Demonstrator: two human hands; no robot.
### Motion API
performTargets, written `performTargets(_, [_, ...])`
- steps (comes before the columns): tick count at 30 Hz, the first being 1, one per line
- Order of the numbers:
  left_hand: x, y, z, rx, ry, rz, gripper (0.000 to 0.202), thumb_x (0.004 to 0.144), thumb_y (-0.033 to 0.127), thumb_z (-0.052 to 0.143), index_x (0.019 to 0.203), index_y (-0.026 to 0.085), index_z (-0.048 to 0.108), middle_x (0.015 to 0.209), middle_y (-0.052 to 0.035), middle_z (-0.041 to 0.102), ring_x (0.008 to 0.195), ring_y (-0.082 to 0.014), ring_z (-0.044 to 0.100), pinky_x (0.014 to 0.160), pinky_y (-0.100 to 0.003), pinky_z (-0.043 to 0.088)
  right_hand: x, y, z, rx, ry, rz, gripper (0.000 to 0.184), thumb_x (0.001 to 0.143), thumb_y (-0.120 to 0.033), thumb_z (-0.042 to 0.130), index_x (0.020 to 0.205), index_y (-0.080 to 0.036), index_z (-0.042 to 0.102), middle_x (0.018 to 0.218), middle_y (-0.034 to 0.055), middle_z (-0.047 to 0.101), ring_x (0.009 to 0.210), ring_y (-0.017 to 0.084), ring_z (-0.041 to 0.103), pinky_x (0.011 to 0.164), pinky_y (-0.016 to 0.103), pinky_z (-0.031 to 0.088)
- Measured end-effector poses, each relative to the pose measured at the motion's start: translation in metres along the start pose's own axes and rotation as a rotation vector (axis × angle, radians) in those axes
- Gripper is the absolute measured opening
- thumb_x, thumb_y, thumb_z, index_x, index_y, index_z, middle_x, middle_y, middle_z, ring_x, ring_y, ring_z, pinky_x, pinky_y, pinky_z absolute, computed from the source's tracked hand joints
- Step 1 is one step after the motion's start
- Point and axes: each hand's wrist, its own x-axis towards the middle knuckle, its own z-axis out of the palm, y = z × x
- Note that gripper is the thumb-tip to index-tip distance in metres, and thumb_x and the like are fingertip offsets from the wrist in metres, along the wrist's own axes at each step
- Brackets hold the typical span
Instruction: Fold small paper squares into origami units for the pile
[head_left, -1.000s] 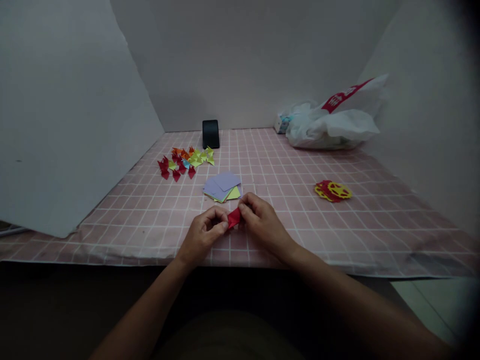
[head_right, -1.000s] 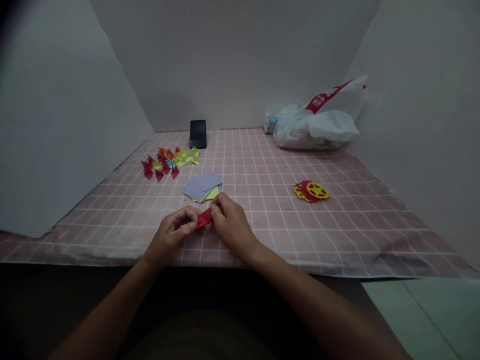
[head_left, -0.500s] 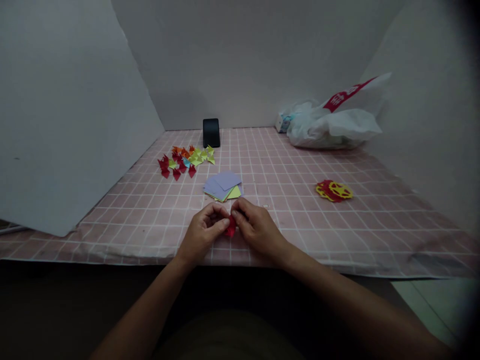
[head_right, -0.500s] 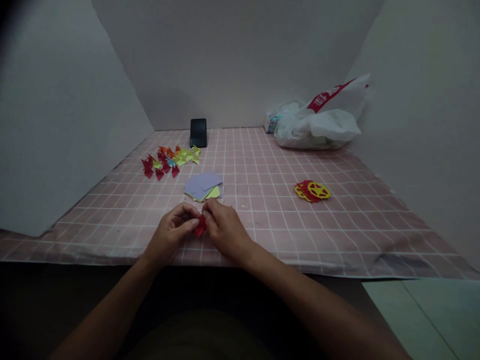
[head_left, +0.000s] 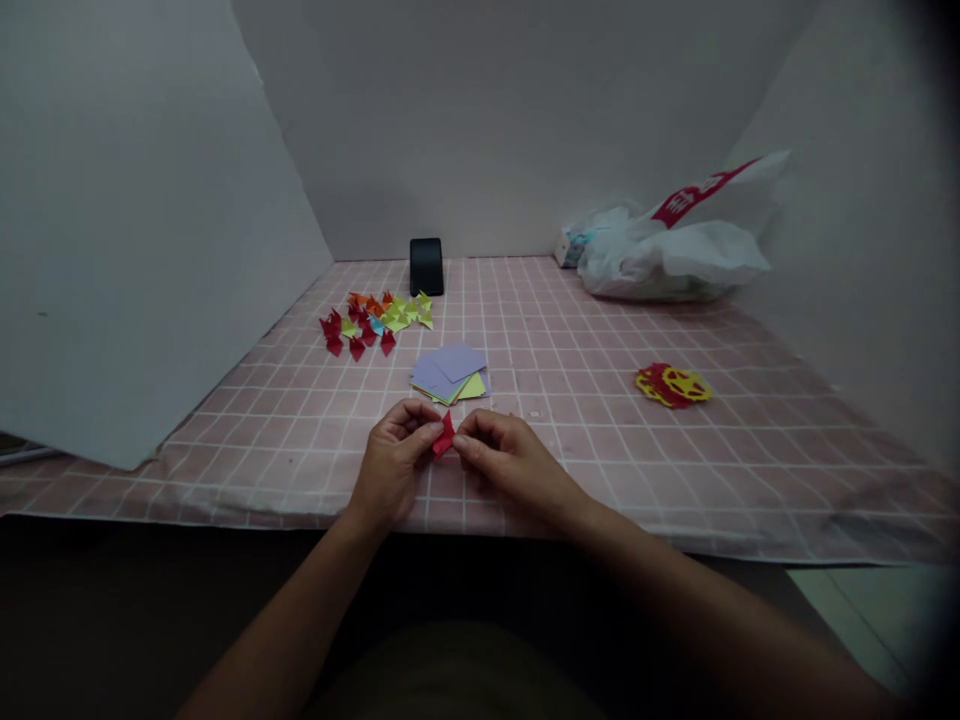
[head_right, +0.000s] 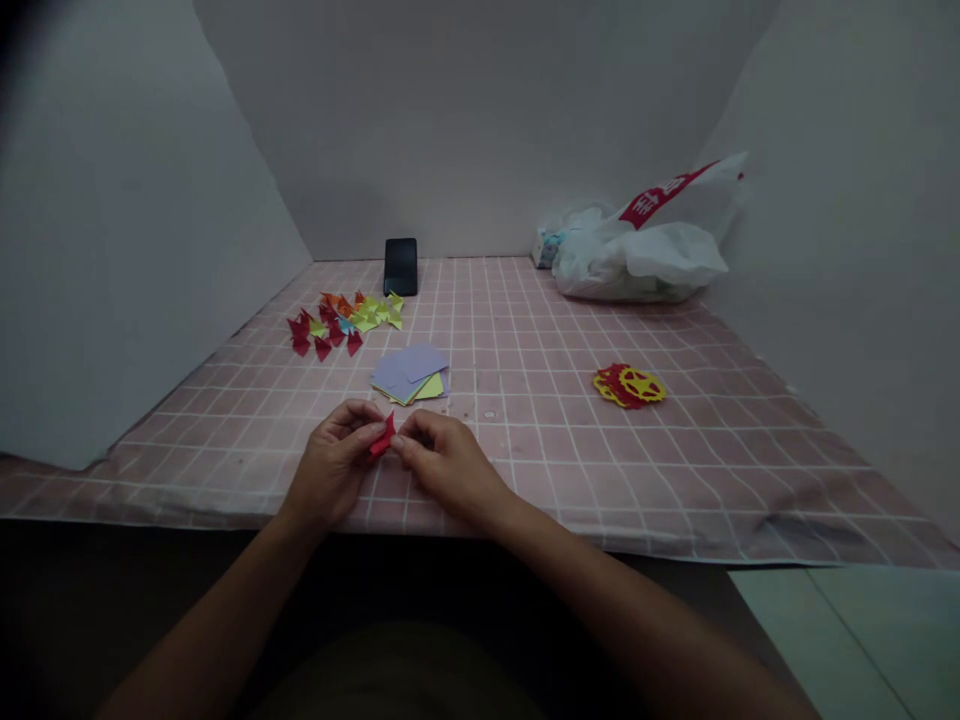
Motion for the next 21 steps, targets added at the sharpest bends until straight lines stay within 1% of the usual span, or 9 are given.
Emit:
performTargets(3, [0.0,-0.0008,-0.0009,0.029,0.006,0.007,0.015,0.07,0.015,0.078,0.078,0.017,0.066,0.072,0.003,0.064,0.059,-0.006,0.055,0.055,-0.015,0.043,0.0001,0.0007,-0.0012,0.127,-0.019,0.08,0.026,0.088,-0.042,0.06,0.076,-0.02,0.052,0.059,-0.0053,0.052,0.049,0.01,0.048,0.05,0.024,0.037])
performTargets(8, [0.001,-0.0011,-0.0009,0.047,-0.003,0.003,0.014,0.071,0.016,0.078,0.078,0.017,0.066,0.071,0.0032,0.064,0.057,-0.0058,0.055,0.052,-0.016,0.042,0.0014,0.0015,-0.0042,0.23,-0.069,0.141,0.034,0.083,-0.049,0.066,0.074,-0.019,0.053,0.054,-0.0052,0.054,0.045,0.009,0.049,0.047,0.023,0.037])
performTargets(13, [0.0009,-0.0013,-0.0013,0.078,-0.032,0.011,0.011,0.071,0.016,0.077,0.077,0.017,0.067,0.07,0.0037,0.064,0.057,-0.0054,0.054,0.053,-0.016,0.042,0.0025,0.0033,-0.0029,0.36,-0.093,0.195,0.034,0.079,-0.047,0.071,0.073,-0.019,0.053,0.056,-0.0054,0.056,0.044,0.008,0.049,0.045,0.021,0.037])
performTargets(16, [0.0006,-0.0022,-0.0026,0.08,-0.025,-0.002,0.011,0.071,0.016,0.077,0.079,0.017,0.069,0.073,0.0029,0.065,0.058,-0.0059,0.055,0.055,-0.017,0.043,0.0021,0.0036,-0.0024,0.378,-0.113,0.203,0.032,0.079,-0.044,0.072,0.073,-0.018,0.054,0.056,-0.0055,0.055,0.044,0.008,0.048,0.045,0.022,0.037])
performTargets(21, [0.0006,-0.0034,-0.0043,0.097,-0.021,-0.016,0.009,0.071,0.018,0.076,0.078,0.017,0.07,0.068,0.0027,0.065,0.057,-0.0067,0.054,0.056,-0.018,0.043,0.0009,0.0018,-0.0019,0.376,-0.105,0.217,0.032,0.08,-0.044,0.071,0.074,-0.019,0.053,0.057,-0.0055,0.054,0.045,0.008,0.048,0.046,0.022,0.037])
